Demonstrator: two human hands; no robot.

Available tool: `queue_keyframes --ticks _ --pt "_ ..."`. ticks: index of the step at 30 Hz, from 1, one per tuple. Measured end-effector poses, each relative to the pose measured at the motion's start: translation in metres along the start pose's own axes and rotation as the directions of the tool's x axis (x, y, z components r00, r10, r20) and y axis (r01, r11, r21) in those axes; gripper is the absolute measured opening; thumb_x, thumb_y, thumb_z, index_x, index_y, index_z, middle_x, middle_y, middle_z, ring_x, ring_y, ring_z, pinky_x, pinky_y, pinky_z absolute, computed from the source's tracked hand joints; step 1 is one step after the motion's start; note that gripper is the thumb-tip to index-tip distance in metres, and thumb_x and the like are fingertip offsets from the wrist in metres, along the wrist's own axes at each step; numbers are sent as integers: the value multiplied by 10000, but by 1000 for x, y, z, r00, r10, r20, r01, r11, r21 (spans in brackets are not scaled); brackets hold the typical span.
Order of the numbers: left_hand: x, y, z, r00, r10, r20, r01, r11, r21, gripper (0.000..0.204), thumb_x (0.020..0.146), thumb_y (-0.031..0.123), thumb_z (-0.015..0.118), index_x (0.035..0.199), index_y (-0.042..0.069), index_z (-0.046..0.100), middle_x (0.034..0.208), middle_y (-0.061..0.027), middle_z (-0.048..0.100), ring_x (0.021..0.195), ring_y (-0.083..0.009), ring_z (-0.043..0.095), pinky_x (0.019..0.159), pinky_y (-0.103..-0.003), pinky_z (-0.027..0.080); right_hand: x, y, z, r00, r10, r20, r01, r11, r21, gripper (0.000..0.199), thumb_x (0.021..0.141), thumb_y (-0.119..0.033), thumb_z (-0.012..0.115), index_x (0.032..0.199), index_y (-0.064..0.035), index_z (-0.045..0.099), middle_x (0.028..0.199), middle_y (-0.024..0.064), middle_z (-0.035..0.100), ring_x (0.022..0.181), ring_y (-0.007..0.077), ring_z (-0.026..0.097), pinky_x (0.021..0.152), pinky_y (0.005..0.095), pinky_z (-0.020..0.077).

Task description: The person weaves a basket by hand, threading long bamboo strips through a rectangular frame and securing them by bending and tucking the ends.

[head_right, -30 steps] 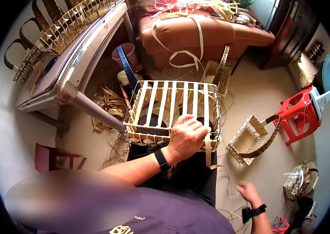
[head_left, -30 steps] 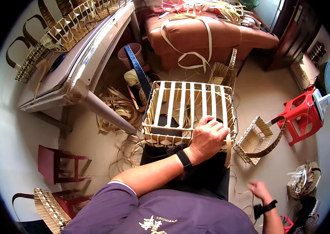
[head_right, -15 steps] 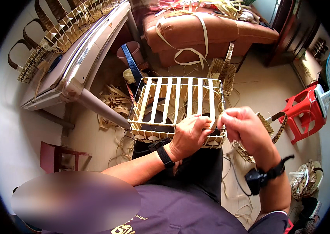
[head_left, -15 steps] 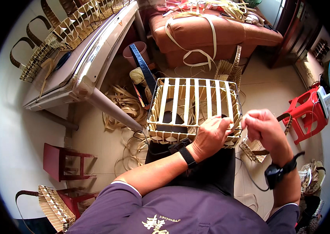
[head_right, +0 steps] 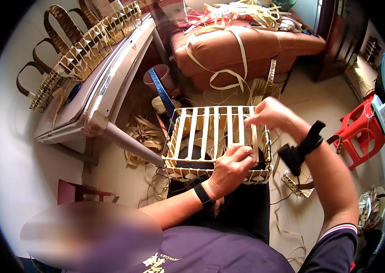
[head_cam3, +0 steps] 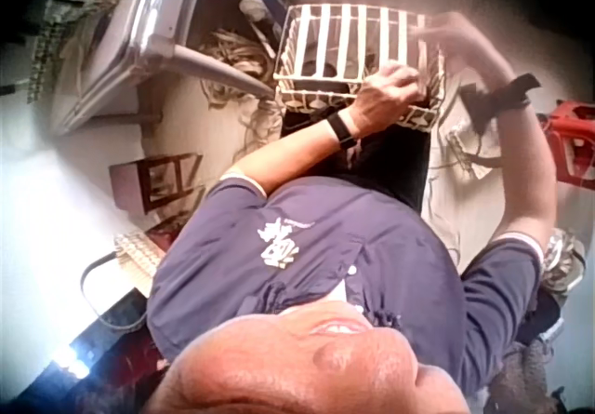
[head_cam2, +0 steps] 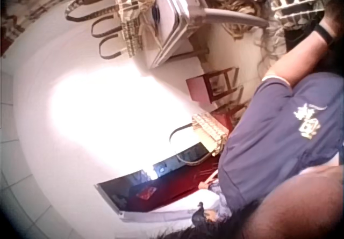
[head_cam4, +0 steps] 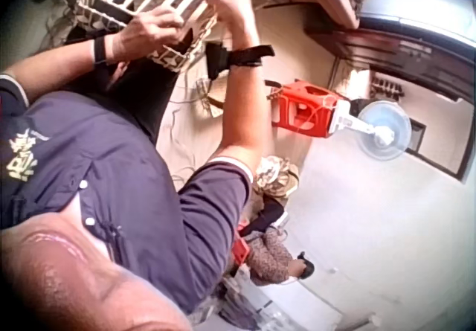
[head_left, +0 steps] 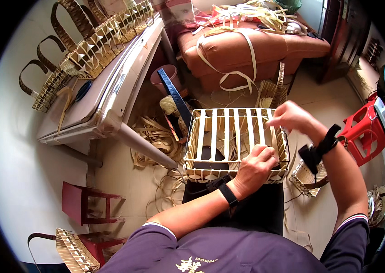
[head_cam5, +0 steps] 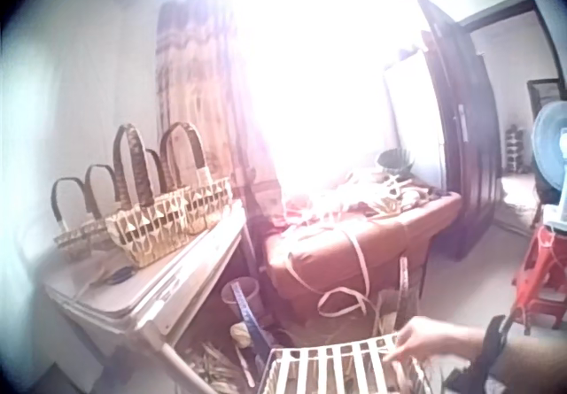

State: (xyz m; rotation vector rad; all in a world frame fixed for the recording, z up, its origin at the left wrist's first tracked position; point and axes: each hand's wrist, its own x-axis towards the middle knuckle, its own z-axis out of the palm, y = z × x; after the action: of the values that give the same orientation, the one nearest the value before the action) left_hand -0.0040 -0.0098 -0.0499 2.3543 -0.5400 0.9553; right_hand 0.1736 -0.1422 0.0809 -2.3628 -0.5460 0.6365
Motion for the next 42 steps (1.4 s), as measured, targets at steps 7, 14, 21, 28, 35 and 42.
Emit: queue_keyframes --ticks 7,14,21,28,35,42 --pt "2 9 -5 997 -73 35 77 991 -112 124 933 133 815 980 79 713 996 -86 752 1148 -332 724 927 -432 626 -87 40 -30 599 -385 -701 484 872 -66 374 1108 -195 666 763 -50 654 672 6 574 636 73 522 591 283 415" --pt "14 21 -10 966 -233 110 251 948 -194 147 946 189 812 925 73 724 977 -94 771 975 -298 758 807 -426 603 -164 98 152 982 126 -144 44 582 812 343 1122 -116 617 1428 37 645 882 101 780 691 105 712 641 241 569" --pt "20 17 -18 912 -352 212 386 911 -145 154 991 251 787 953 102 775 992 -98 763 880 -325 764 767 -443 603 -133 74 163 965 91 -247 180 459 870 365 1137 -94 564 1491 -5 586 998 128 794 672 144 721 630 258 584" --pt "19 16 -24 917 -341 205 384 896 -223 97 962 197 798 981 102 802 976 -107 765 902 -327 771 791 -440 613 -107 89 159 992 -8 -125 120 351 929 165 1141 -170 648 1122 -25 725 814 59 733 566 114 646 516 244 536" --pt "12 10 -28 967 -143 212 185 964 -190 251 870 49 803 1113 114 805 1067 -88 755 1097 -323 714 934 -427 605 -149 99 126 976 85 -199 81 709 701 242 1106 -201 699 917 -53 725 669 -37 609 561 51 542 512 228 403" --pt "12 14 -17 990 -66 128 89 978 -190 194 910 203 859 1093 143 836 1015 -44 775 942 -282 760 1011 -442 634 -201 91 100 896 -205 -393 311 923 227 118 867 -80 859 926 -9 784 1153 130 689 1194 275 646 1074 380 488"
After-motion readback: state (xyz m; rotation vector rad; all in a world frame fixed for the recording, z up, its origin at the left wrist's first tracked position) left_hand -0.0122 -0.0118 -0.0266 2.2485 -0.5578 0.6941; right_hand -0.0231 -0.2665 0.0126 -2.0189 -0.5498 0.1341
